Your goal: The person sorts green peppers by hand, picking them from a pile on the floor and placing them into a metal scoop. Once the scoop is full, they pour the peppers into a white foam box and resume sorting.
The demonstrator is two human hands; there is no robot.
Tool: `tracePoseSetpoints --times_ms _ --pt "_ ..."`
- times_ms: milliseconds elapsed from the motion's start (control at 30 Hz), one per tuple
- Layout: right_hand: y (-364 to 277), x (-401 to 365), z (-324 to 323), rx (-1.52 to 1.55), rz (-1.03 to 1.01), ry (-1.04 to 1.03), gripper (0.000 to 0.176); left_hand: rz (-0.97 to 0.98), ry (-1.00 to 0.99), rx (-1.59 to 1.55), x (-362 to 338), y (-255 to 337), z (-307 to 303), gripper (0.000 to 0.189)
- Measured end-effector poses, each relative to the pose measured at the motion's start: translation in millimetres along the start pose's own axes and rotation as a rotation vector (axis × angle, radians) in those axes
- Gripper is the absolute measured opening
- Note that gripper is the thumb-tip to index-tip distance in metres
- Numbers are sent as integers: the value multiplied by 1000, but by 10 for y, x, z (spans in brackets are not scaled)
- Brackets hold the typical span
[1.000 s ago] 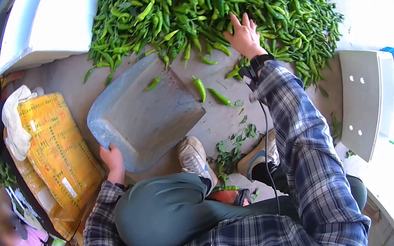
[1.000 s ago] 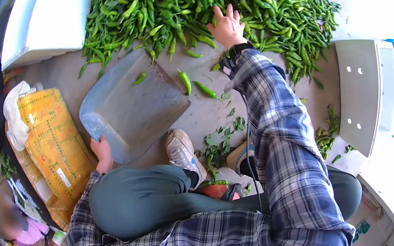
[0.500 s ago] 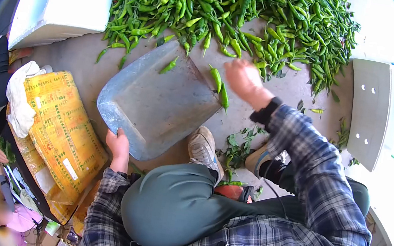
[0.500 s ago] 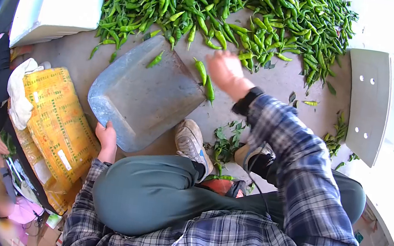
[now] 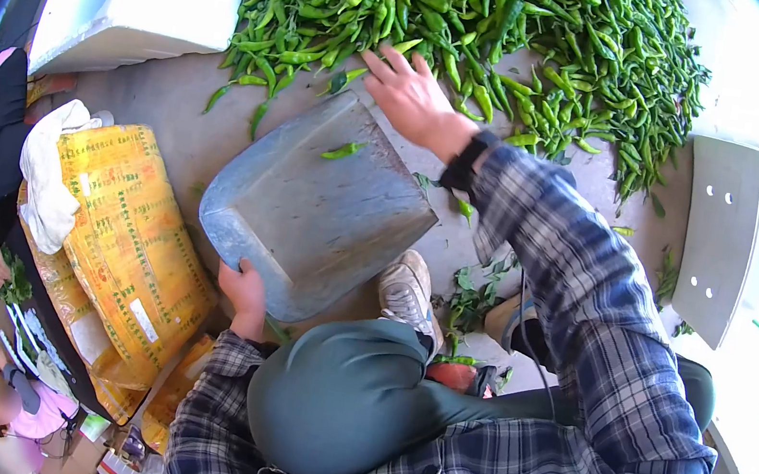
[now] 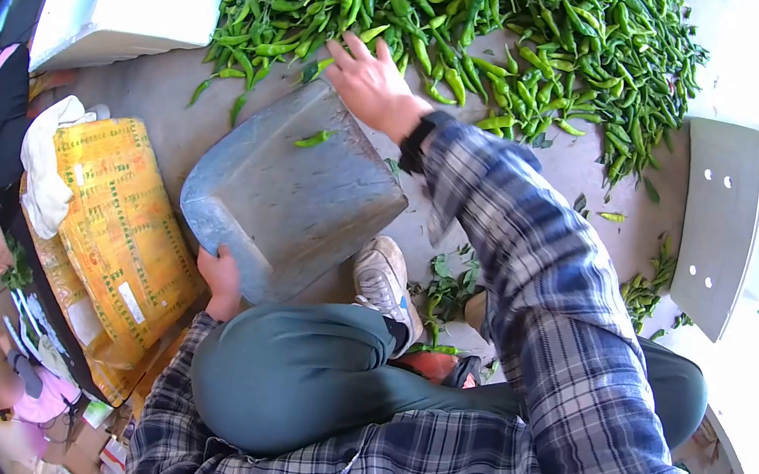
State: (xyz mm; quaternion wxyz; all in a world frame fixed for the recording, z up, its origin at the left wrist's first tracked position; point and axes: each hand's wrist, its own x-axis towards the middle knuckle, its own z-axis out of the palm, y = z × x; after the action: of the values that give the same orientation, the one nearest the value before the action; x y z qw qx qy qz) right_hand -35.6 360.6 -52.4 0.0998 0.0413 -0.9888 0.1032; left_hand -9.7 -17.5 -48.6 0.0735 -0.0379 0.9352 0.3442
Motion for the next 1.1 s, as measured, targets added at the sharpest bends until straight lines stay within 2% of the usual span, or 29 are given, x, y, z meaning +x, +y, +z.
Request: tracePoseSetpoints --times_ms 33,167,200,300,333,467,600,667,733,767,800,833,867,900,933,1100 --pt "26 168 -22 -91 -22 -151 23 -5 3 8 17 -17 -8 33" --pt "256 390 86 -230 26 -440 30 -9 -6 40 39 -28 -6 34" --pt "317 297 77 -262 -35 -423 27 -11 -2 30 9 -12 -2 34" --pt "539 -84 99 -221 -54 -307 20 -39 -13 47 5 -50 -9 34" --pt "667 -264 105 -217 -46 -321 24 -47 -18 35 -2 -15 -3 34" --pt "977 -841 -138 -198 49 -343 30 1 -14 -10 -1 70 -16 34" --pt "961 -1342 -491 -140 226 -462 34 -16 -12 42 14 -6 -2 33" --pt "888 -1544 -595 -202 308 -314 28 -14 0 30 26 -55 11 33" --pt "689 -1641 -612 -240 341 -256 27 0 -14 -2 37 -83 13 33" --pt "557 -1678 -564 -148 285 -119 24 2 -14 -1 23 -49 8 33" --pt "392 -1700 -492 -61 364 -297 18 1 -17 18 11 -11 -1 32" --pt "195 -1721 -391 25 453 -334 15 2 -16 36 11 37 -7 31" --pt "1 -1721 -350 112 459 -218 15 7 -8 38 4 75 -3 31" --pt "-140 -1643 -344 168 565 -392 17 25 13 48 -14 113 4 31" --pt "-210 -1622 -268 203 652 -482 23 42 33 57 -24 129 -3 30" --pt "-159 -1651 -87 223 685 -508 28 24 19 96 22 -6 6 31"
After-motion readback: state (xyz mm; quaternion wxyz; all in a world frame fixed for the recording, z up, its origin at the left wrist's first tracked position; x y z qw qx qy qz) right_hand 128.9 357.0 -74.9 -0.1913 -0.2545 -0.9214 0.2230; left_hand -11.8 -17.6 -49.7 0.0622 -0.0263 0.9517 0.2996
